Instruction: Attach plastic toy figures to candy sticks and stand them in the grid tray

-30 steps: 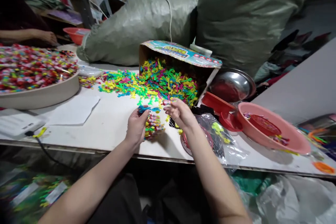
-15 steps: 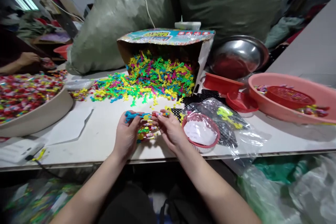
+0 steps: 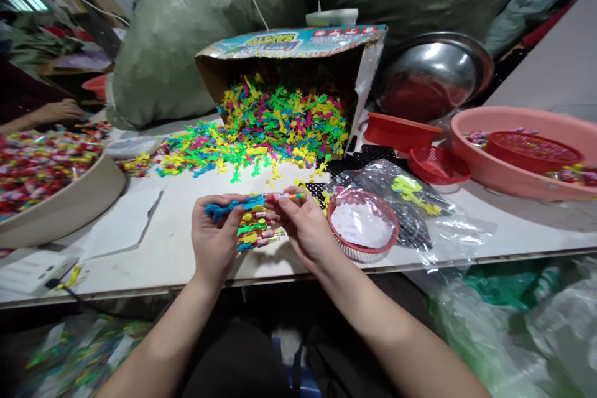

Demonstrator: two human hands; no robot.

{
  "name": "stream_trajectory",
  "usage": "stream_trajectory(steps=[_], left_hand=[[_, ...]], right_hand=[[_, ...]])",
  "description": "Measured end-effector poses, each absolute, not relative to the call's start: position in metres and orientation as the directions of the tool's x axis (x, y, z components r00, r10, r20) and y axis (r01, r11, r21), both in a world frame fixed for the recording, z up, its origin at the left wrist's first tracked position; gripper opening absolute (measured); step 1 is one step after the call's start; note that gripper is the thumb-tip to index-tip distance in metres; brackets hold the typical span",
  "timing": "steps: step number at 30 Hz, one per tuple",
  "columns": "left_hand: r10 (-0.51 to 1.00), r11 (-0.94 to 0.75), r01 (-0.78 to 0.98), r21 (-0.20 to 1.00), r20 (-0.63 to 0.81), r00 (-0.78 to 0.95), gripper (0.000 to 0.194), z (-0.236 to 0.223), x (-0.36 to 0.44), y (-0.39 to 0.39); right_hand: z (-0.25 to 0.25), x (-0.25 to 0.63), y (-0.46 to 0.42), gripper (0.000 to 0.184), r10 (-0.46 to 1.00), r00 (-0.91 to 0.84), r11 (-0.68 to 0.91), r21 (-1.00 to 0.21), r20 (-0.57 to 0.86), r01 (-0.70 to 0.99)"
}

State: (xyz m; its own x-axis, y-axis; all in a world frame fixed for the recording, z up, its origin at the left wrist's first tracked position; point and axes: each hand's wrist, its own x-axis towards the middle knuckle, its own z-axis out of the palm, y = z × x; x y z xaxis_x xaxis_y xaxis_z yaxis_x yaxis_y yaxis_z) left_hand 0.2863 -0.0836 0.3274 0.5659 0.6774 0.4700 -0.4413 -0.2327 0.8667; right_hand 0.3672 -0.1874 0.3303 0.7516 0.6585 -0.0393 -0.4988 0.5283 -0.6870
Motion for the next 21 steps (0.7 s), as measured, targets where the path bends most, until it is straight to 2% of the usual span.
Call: stream_trajectory(steps=[6, 14, 18, 19, 21], left_hand=[[0.639, -0.274, -0.452, 0.849, 0.512, 0.575, 0.017, 0.326, 0.284, -0.082], [0.615, -0.267, -0.48, 0.836, 0.531, 0.583, 0.017, 0.317, 0.284, -0.085], [0.575, -0.291, -0.446, 0.846, 0.528, 0.625, 0.017, 0.323, 0.284, -0.082], [0.565, -0.317, -0.437, 0.842, 0.537, 0.626, 0.017, 0.327, 0.284, -0.078], [0.595, -0.39, -0.427, 0.815, 0.578, 0.559, 0.018, 0.336, 0.281, -0.063]], right_hand=[[0.329, 0.37, -0.189, 0.023, 0.596, 0.8, 0.52, -0.795, 0.075, -0.313], [0.324, 0.367, -0.191, 0.022, 0.578, 0.812, 0.516, -0.808, 0.083, -0.284], [0.322, 0.376, -0.189, 0.029, 0.634, 0.77, 0.429, -0.86, 0.069, -0.276], [0.324, 0.378, -0.19, 0.031, 0.629, 0.775, 0.397, -0.885, 0.07, -0.242], [0.335, 0.374, -0.197, 0.03, 0.523, 0.842, 0.351, -0.934, 0.131, -0.072]])
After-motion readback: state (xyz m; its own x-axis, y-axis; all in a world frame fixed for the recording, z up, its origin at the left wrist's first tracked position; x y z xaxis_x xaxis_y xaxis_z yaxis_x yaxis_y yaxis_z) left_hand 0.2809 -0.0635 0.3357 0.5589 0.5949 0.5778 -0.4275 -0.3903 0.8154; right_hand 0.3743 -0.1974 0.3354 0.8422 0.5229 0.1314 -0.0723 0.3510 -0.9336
